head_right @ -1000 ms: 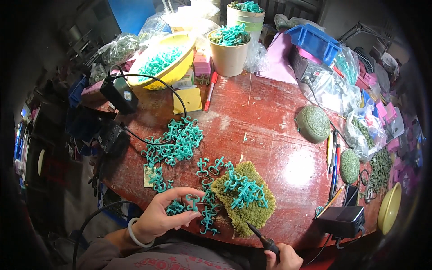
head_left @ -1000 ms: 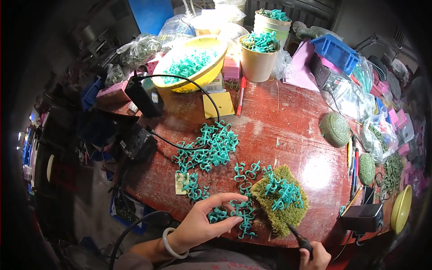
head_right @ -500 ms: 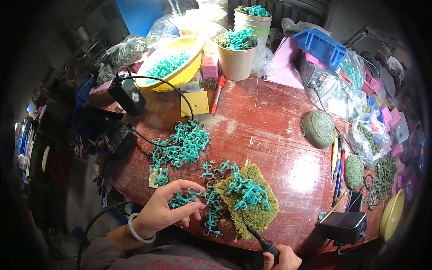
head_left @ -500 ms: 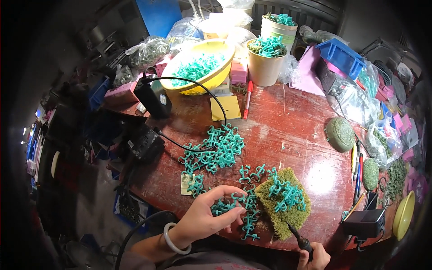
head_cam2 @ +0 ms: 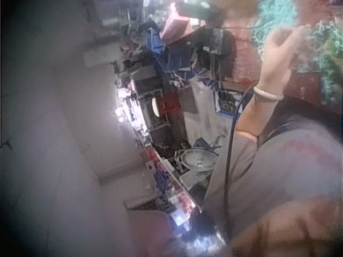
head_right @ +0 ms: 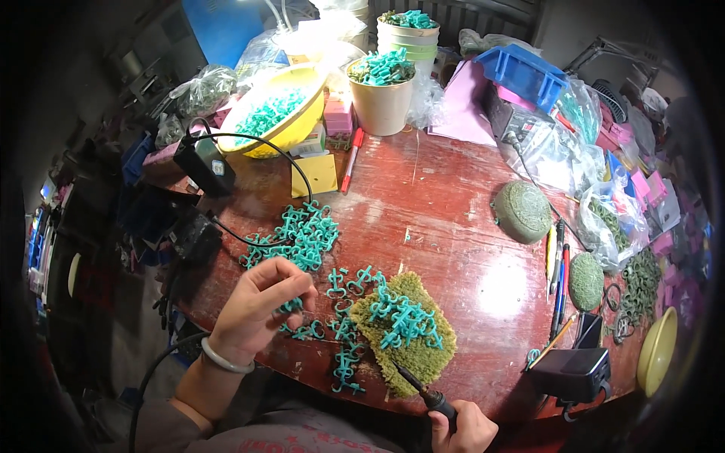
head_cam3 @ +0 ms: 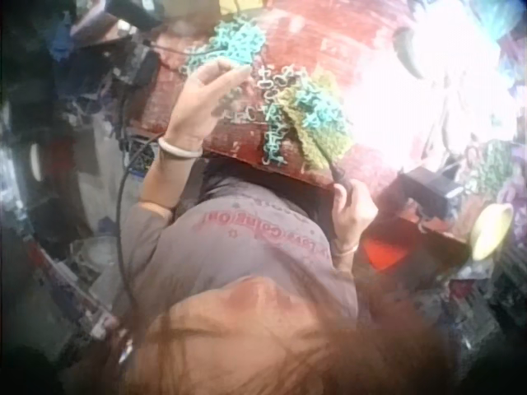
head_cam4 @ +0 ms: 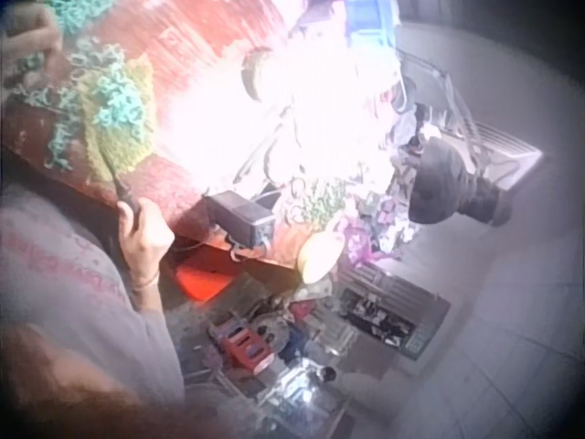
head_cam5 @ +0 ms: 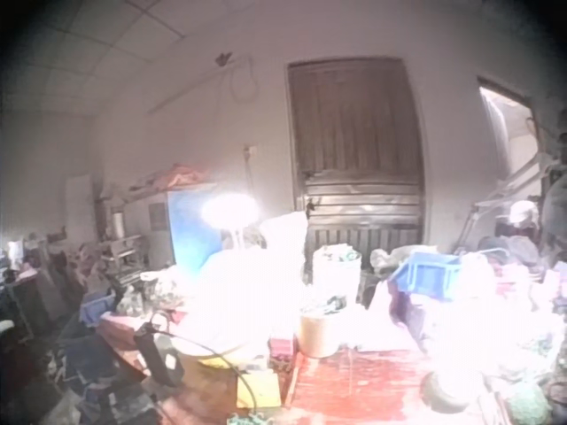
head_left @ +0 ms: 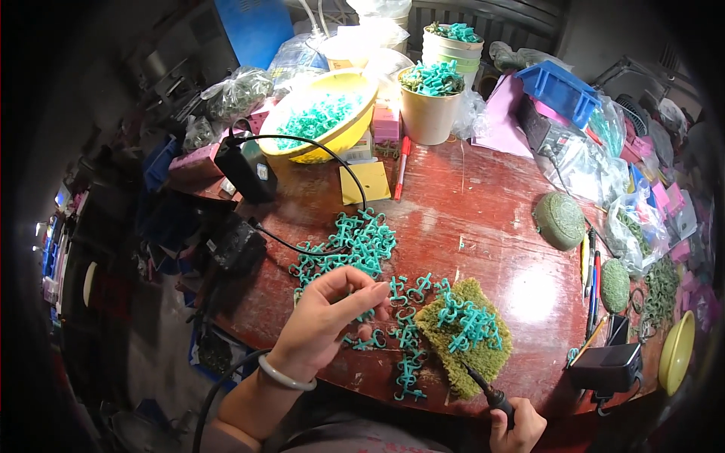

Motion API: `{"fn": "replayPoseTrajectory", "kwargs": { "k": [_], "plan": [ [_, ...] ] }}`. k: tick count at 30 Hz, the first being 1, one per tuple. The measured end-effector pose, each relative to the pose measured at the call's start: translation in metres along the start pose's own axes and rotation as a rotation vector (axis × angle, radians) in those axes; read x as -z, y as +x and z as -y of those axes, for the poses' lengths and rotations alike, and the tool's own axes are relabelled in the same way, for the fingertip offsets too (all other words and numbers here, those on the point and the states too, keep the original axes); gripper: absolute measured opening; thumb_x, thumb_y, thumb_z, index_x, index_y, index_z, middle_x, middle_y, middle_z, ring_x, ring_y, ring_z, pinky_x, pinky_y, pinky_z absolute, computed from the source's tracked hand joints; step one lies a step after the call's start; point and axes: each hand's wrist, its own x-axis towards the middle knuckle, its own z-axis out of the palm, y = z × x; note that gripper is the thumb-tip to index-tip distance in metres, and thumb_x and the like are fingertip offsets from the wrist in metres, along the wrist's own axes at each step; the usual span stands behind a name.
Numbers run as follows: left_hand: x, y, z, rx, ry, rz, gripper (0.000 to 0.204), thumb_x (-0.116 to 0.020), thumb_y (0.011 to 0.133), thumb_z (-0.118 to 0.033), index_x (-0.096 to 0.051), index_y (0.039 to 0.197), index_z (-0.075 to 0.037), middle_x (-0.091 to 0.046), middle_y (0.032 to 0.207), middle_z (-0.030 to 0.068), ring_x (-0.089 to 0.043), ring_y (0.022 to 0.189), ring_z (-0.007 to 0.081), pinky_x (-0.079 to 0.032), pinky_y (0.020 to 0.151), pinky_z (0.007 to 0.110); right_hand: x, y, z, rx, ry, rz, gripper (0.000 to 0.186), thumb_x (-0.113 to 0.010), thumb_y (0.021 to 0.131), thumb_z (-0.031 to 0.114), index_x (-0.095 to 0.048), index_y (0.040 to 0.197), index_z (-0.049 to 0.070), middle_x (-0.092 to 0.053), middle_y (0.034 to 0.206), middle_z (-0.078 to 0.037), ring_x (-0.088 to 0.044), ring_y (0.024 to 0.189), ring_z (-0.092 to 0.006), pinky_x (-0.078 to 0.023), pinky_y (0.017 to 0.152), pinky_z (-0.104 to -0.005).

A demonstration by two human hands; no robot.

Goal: The person uses a heated tool to fuse small green wax components onto a central wax tree resting on a sponge. They pick up individual pieces by hand and melt them into place to build the tree structure.

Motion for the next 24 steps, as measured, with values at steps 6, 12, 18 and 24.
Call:
{"fn": "replayPoseTrajectory", "kwargs": {
  "k": [6, 12, 18, 24],
  "plan": [
    [-0.009, 0.026, 0.007, -0.797, 1.202, -0.134, 0.01, -0.065, 0.079, 0.002, -0.066, 0.088, -0.002, -0.061, 0.081, 0.0074, -0.061, 0.071, 0.0223, -0.048, 0.064, 0.033, -0.002, 0.001, 0.0, 0.017, 0.019, -0.011, 0.024, -0.067, 0.087, 0.025, -0.061, 0.089, 0.002, -0.059, 0.075, -0.015, -0.058, 0.061, -0.0332, -0.046, 0.054, -0.0374],
    [-0.01, 0.026, 0.01, -0.852, 1.633, -0.143, 0.012, -0.063, 0.078, 0.001, -0.066, 0.087, -0.005, -0.055, 0.078, 0.0089, -0.059, 0.071, 0.0268, -0.049, 0.062, 0.034, -0.003, 0.001, -0.001, 0.023, 0.013, -0.014, 0.024, -0.067, 0.087, 0.027, -0.061, 0.089, 0.003, -0.059, 0.075, -0.014, -0.058, 0.06, -0.0326, -0.046, 0.053, -0.0372],
    [-0.008, 0.013, 0.015, -0.74, 1.729, -0.09, 0.006, -0.062, 0.077, -0.001, -0.057, 0.077, -0.005, -0.052, 0.077, 0.0087, -0.058, 0.07, 0.0269, -0.048, 0.06, 0.035, -0.001, 0.002, 0.0, 0.02, 0.008, -0.007, 0.023, -0.068, 0.086, 0.025, -0.061, 0.089, 0.003, -0.059, 0.074, -0.014, -0.058, 0.06, -0.0324, -0.046, 0.054, -0.0373],
    [-0.006, 0.004, 0.014, -0.721, 1.656, -0.112, 0.011, -0.064, 0.072, 0.0, -0.055, 0.076, -0.004, -0.054, 0.077, 0.0094, -0.058, 0.069, 0.0288, -0.049, 0.06, 0.034, 0.0, 0.0, 0.001, 0.016, -0.003, -0.006, 0.022, -0.068, 0.086, 0.024, -0.061, 0.089, 0.003, -0.059, 0.074, -0.015, -0.058, 0.061, -0.0335, -0.046, 0.054, -0.0379]
  ]
}}
